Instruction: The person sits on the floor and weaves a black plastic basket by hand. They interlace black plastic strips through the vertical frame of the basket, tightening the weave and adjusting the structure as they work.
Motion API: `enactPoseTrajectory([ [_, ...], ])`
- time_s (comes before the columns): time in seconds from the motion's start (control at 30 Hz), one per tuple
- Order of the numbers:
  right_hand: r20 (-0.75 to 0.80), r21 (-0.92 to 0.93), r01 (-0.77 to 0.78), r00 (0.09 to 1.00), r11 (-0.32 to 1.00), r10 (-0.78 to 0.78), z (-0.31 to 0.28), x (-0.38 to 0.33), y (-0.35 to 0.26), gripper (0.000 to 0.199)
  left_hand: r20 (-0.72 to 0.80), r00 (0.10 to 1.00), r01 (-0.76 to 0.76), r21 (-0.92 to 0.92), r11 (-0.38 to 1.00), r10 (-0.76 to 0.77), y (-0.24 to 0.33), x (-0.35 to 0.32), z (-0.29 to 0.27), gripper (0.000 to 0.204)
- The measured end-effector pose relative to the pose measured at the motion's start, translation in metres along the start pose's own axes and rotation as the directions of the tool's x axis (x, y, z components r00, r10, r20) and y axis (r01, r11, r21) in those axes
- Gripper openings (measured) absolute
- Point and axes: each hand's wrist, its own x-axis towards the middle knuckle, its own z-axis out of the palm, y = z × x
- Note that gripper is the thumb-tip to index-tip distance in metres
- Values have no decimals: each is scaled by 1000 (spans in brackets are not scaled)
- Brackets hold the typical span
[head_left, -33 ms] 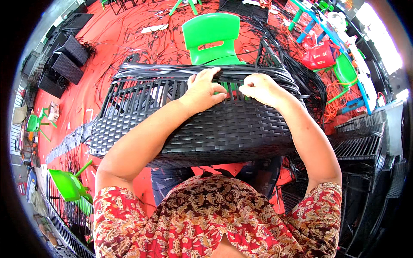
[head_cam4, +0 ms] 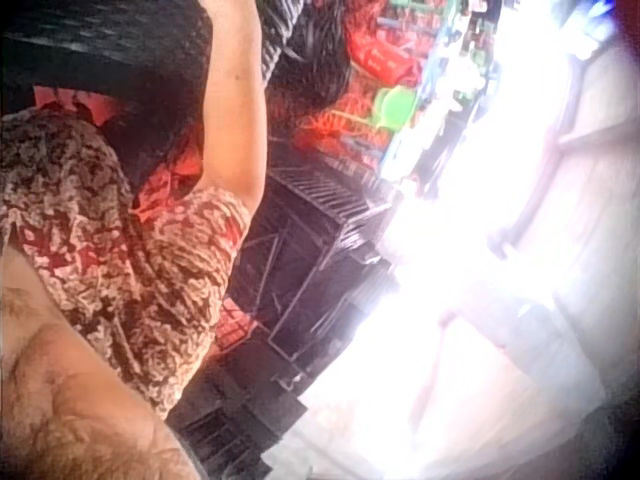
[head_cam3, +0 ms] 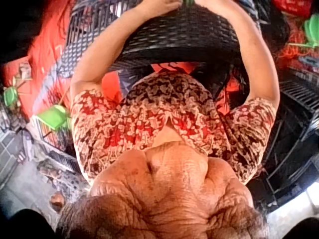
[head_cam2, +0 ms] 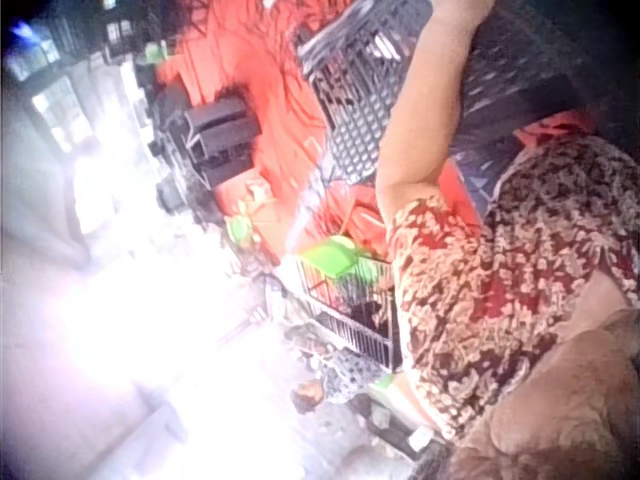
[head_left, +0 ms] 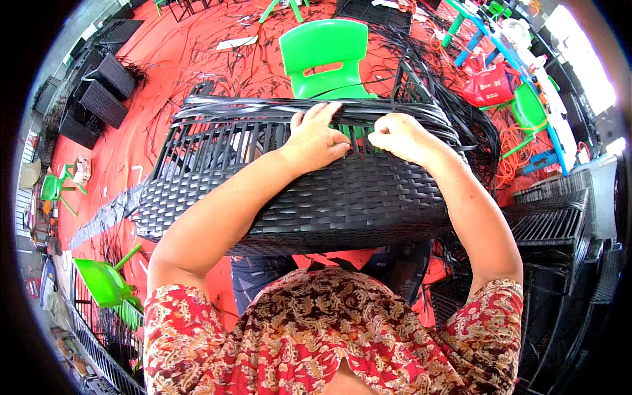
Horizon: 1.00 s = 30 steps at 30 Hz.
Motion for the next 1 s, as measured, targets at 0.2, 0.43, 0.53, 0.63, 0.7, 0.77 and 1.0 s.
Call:
enactPoseTrajectory([
  [0.2, 51, -130, 140, 990, 982, -134, 8, 7, -3, 28, 232, 966, 169, -213, 962, -118, 4, 13, 1, 22],
  [0.43, -146, 45, 263, 956, 964, -254, 8, 10, -21, 21, 32, 987, 125, -781, 612, -161, -7, 7, -2, 6],
  [0.53, 44, 121, 228, 971, 966, -234, 20, 19, -33, 26, 90, 981, 154, -901, 406, -170, -24, -10, -18, 8],
  [0.63, 97, 40, 109, 989, 993, -112, 24, 28, -39, 31, 14, 995, 96, -465, 880, -101, -41, -26, -24, 11],
  [0.7, 102, 16, 50, 993, 999, -52, 25, 29, -35, 32, -40, 998, 42, -78, 996, -45, -41, -31, -22, 16],
  [0.77, 147, -141, 131, 983, 981, -110, 29, 33, -35, 30, 74, 995, 61, 26, 998, -63, -33, -29, -20, 19],
  [1.0, -20, -161, 366, 927, 917, -374, 38, 35, -35, 26, 199, 969, 203, -317, 927, -145, -37, -21, -14, 16],
])
